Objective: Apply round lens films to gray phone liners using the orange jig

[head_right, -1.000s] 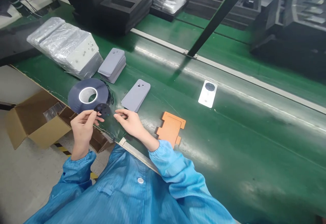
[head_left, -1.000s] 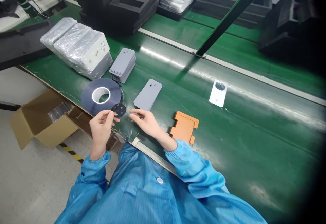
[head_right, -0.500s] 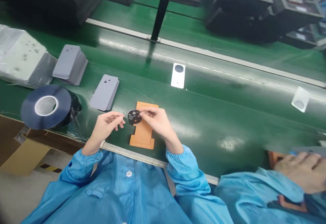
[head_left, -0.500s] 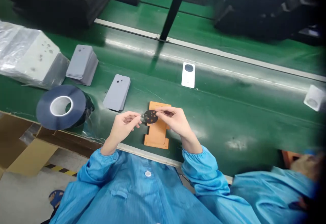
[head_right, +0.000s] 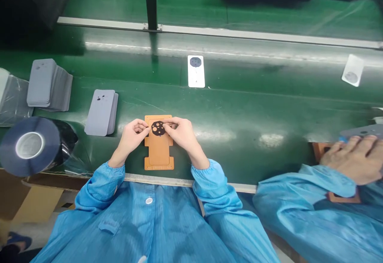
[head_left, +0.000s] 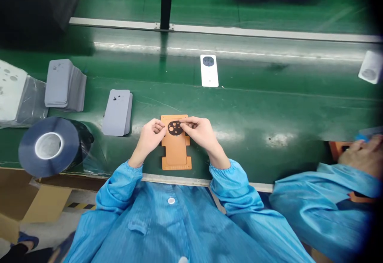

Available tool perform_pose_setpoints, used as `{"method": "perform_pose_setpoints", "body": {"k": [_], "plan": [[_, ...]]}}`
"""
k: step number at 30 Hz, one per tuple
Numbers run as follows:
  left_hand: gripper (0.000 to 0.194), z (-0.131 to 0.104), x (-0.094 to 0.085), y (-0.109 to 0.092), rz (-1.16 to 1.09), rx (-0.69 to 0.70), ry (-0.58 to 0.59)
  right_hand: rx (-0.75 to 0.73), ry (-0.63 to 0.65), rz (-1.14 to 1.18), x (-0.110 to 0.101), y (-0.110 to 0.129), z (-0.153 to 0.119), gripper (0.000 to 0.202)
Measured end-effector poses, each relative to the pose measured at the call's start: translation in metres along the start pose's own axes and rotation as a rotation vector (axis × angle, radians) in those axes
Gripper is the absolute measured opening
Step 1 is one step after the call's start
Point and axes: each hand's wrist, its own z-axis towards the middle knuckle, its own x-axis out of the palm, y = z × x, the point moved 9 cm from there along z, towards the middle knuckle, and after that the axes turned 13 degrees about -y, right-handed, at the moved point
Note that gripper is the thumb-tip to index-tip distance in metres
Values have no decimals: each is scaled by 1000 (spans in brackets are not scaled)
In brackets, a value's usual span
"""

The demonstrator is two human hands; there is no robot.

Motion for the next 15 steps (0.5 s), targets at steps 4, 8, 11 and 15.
{"method": "perform_pose_setpoints", "body": {"k": [4,8,11,15], "plan": [[16,-1,2,0,16,-6,-8,-13,-32,-29,-1,-2,0,29],[19,-1,3,0,39,3,-21,-42,-66,-61,0,1,-1,26],[19,-1,2,-1,58,15,-38,-65,-76,-71,0,4,-2,25],[19,-2,3,-3,73,20,-49,-134,-88,-68,-2,11,-3,22]]}}
